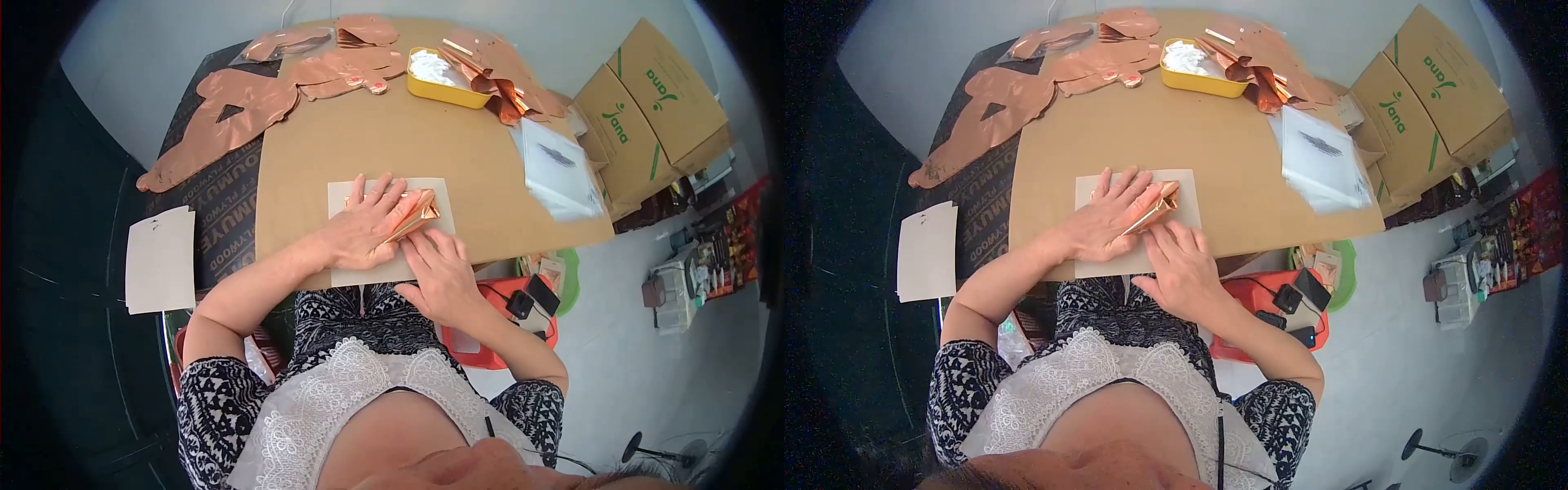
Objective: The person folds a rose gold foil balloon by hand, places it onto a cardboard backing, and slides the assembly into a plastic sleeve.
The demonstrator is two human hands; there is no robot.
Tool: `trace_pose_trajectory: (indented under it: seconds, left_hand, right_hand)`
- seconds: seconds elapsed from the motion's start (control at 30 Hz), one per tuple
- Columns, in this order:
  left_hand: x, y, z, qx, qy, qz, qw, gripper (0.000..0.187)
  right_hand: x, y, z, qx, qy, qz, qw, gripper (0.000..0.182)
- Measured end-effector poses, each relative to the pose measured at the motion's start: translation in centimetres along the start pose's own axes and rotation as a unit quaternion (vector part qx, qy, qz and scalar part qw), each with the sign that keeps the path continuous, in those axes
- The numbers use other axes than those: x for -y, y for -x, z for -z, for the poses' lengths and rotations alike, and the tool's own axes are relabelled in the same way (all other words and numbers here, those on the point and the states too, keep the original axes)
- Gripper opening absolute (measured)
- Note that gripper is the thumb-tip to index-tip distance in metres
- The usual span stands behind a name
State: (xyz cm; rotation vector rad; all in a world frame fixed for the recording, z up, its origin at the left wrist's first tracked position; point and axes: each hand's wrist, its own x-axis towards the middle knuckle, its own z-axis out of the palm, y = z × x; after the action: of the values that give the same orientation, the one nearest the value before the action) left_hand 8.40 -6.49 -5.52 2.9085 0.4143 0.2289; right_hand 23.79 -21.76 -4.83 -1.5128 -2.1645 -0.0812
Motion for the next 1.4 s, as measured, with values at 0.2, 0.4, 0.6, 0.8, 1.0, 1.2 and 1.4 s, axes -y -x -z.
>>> trace_pose_trajectory:
  seconds: [0.2, 0.4, 0.6, 0.8, 1.0, 1.2, 1.4]
  left_hand:
    - [-0.3, 0.1, 0.2, 0.005, -0.019, -0.013, 1.0, 0.098]
    - [-0.1, 0.1, -0.6, -0.002, -0.079, -0.014, 0.997, 0.091]
    - [-0.9, 0.0, -0.3, 0.004, -0.101, -0.005, 0.995, 0.084]
    - [-0.6, 0.0, -0.4, 0.004, -0.103, -0.011, 0.995, 0.08]
    - [-0.6, 0.0, -0.3, 0.02, -0.073, 0.001, 0.997, 0.066]
    - [-0.6, -0.2, -0.2, 0.046, -0.072, 0.004, 0.996, 0.064]
    - [-0.8, -0.2, -0.2, 0.055, -0.088, 0.006, 0.995, 0.061]
  right_hand:
    - [0.0, -0.1, 0.5, 0.002, -0.019, 0.015, 1.0, 0.048]
    - [-1.5, 4.1, 2.0, -0.034, -0.058, -0.066, 0.996, 0.016]
    - [-1.2, 1.7, 2.6, -0.089, 0.032, -0.071, 0.993, 0.042]
    - [-1.6, 1.0, 0.8, 0.027, 0.032, -0.022, 0.999, 0.079]
    - [-2.0, 2.2, -0.3, 0.027, 0.031, -0.029, 0.999, 0.081]
    - [-1.9, 4.1, 1.6, -0.008, 0.016, -0.016, 1.0, 0.057]
    - [-2.3, 10.1, -0.6, -0.002, -0.279, -0.124, 0.952, 0.029]
